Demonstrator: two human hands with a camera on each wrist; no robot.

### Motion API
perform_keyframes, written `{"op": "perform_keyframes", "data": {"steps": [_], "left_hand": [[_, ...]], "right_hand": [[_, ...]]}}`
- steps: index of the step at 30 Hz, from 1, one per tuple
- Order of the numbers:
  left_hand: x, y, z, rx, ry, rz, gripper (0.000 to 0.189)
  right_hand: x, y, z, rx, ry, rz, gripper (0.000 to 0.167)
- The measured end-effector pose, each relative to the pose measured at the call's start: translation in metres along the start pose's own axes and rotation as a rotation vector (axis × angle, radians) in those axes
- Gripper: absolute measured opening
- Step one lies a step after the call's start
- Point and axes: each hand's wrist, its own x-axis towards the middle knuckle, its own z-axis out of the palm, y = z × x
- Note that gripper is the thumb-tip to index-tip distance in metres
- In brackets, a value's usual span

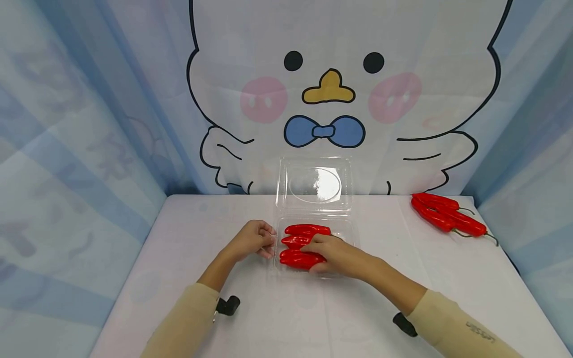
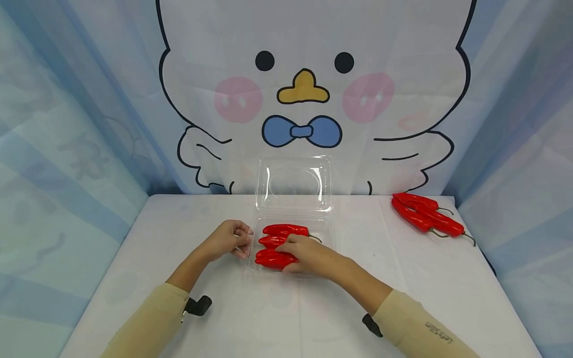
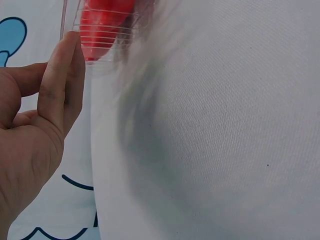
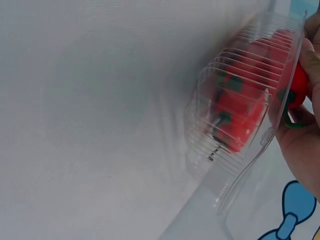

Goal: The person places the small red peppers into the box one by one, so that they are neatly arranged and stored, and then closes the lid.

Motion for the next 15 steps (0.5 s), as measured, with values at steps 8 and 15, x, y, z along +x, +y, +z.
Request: {"op": "perform_keyframes", "data": {"steps": [8, 15], "left_hand": [[-0.0011, 0.0012, 0.0002, 0.022, 0.017, -0.010, 0.019], [-0.0025, 0.0012, 0.0010, 0.013, 0.019, -0.015, 0.018]], "right_hand": [[-0.0003, -0.0017, 0.0050, -0.018, 0.026, -0.026, 0.047], [-0.0014, -0.0035, 0.0079, 0.008, 0.031, -0.035, 0.044]]}}
